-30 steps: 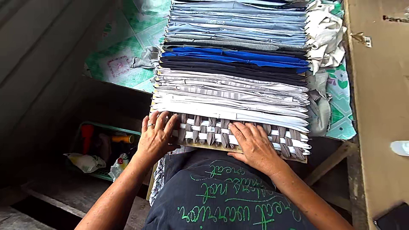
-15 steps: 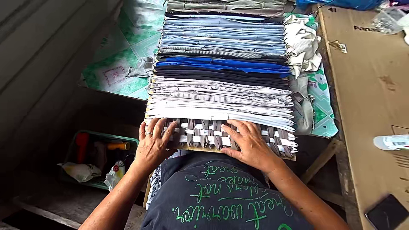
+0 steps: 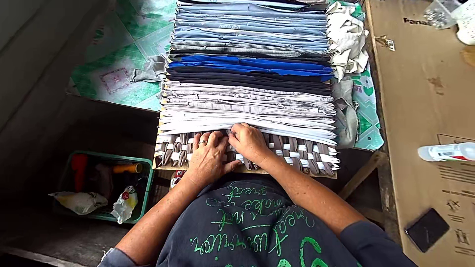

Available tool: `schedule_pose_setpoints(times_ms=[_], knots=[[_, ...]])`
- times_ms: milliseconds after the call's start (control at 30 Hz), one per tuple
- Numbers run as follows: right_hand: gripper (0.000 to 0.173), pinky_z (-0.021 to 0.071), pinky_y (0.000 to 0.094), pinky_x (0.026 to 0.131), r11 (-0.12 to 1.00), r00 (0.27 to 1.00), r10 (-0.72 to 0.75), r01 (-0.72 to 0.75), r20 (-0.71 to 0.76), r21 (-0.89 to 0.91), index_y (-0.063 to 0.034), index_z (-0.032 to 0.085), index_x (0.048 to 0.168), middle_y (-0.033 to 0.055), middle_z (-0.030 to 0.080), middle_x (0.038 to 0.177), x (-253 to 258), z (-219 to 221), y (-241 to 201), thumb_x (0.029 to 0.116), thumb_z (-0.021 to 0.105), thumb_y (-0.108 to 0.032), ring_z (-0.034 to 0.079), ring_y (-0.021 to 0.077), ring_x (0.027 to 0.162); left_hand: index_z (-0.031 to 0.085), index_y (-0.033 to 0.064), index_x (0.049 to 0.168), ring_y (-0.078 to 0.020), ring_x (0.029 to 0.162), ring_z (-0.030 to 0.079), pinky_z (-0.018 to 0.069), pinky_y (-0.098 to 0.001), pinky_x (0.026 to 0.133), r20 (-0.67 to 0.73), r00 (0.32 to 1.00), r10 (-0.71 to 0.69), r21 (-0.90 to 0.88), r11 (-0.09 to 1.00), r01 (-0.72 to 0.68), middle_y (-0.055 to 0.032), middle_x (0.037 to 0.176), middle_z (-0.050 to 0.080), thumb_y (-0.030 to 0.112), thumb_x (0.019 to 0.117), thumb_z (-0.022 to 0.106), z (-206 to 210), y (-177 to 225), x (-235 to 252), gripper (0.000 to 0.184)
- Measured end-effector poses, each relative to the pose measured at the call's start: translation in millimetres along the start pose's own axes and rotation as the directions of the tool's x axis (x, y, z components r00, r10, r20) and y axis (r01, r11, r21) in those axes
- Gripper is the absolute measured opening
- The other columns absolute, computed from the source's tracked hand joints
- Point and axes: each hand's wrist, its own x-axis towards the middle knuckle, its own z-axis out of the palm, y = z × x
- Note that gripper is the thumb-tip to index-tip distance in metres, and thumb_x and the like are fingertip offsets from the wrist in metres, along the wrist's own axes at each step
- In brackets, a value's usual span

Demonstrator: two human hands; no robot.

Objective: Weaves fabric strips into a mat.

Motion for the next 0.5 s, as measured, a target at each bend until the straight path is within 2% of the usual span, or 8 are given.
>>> schedule_pose_setpoints(times_ms=[67, 200, 267, 333, 400, 467, 500], knots=[[0.016, 0.0514, 0.0518, 0.067, 0.998, 0.994, -0.030, 0.035, -0.103, 0.051, 0.0033, 0.067, 0.089, 0.0180, 0.064, 0.080, 0, 7, 5, 0.0956, 0.063, -0.011, 0.065, 0.0335, 0.074, 0.073, 0.0099, 0.122, -0.0429, 0.125, 0.057, 0.0333, -0.0713, 0.107, -0.020, 1.000, 0.016, -0.040, 0.999, -0.017, -0.0172, 0.131, 0.064, 0.073, 0.0902, 0.051, 5, -4, 0, 0.074], [0.015, 0.0517, 0.0496, 0.064, 0.997, 0.985, -0.045, 0.055, -0.165, 0.055, 0.0032, 0.066, 0.088, 0.0175, 0.063, 0.078, 0, 14, 12, 0.0953, 0.063, -0.009, 0.065, 0.0323, 0.072, 0.077, 0.0157, 0.112, -0.0371, 0.121, 0.060, 0.0339, -0.0669, 0.109, -0.064, 0.997, 0.052, -0.046, 0.997, -0.055, -0.0110, 0.122, 0.068, 0.069, 0.0944, 0.049, 10, -6, -7, 0.063], [0.015, 0.0520, 0.0491, 0.065, 0.997, 0.985, -0.046, 0.055, -0.168, 0.050, 0.0025, 0.066, 0.088, 0.0171, 0.063, 0.079, 1, 14, 12, 0.0957, 0.062, -0.009, 0.065, 0.0319, 0.073, 0.076, 0.0153, 0.116, -0.0372, 0.124, 0.059, 0.0329, -0.0671, 0.110, -0.071, 0.996, 0.046, -0.036, 0.998, -0.049, -0.0110, 0.125, 0.067, 0.068, 0.0954, 0.047, 9, -5, -9, 0.064], [0.014, 0.0527, 0.0500, 0.065, 0.997, 0.984, -0.063, 0.069, -0.164, 0.033, 0.0023, 0.066, 0.090, 0.0172, 0.065, 0.081, -1, 11, 12, 0.0958, 0.063, -0.010, 0.066, 0.0325, 0.073, 0.071, 0.0126, 0.126, -0.0374, 0.130, 0.056, 0.0335, -0.0658, 0.111, -0.094, 0.995, 0.040, -0.068, 0.997, -0.046, -0.0124, 0.133, 0.065, 0.067, 0.0959, 0.048, 6, -5, -13, 0.066], [0.015, 0.0532, 0.0505, 0.065, 0.993, 0.983, -0.111, 0.115, -0.146, 0.019, 0.0014, 0.067, 0.100, 0.0163, 0.065, 0.083, -6, 1, 10, 0.0965, 0.065, -0.013, 0.066, 0.0322, 0.073, 0.066, 0.0078, 0.133, -0.0380, 0.132, 0.054, 0.0370, -0.0620, 0.111, -0.158, 0.987, 0.027, -0.147, 0.988, -0.051, -0.0152, 0.135, 0.063, 0.056, 0.0989, 0.054, -2, -10, -21, 0.060], [0.019, 0.0546, 0.0489, 0.062, 0.980, 0.972, -0.195, 0.197, -0.134, 0.006, -0.0015, 0.069, 0.112, 0.0134, 0.067, 0.085, -9, -7, 5, 0.0963, 0.065, -0.012, 0.066, 0.0295, 0.071, 0.067, 0.0060, 0.127, -0.0370, 0.129, 0.056, 0.0401, -0.0591, 0.109, -0.227, 0.974, 0.017, -0.149, 0.987, -0.052, -0.0155, 0.129, 0.065, 0.034, 0.1013, 0.055, -8, -15, -27, 0.040], [0.018, 0.0556, 0.0494, 0.064, 0.976, 0.972, -0.216, 0.216, -0.089, -0.015, -0.0038, 0.072, 0.111, 0.0131, 0.069, 0.088, -11, -10, 2, 0.0973, 0.063, -0.012, 0.068, 0.0295, 0.074, 0.068, 0.0069, 0.124, -0.0364, 0.127, 0.058, 0.0398, -0.0597, 0.109, -0.237, 0.971, 0.017, -0.109, 0.993, -0.044, -0.0150, 0.126, 0.067, 0.026, 0.1014, 0.053, -10, -16, -29, 0.033]])
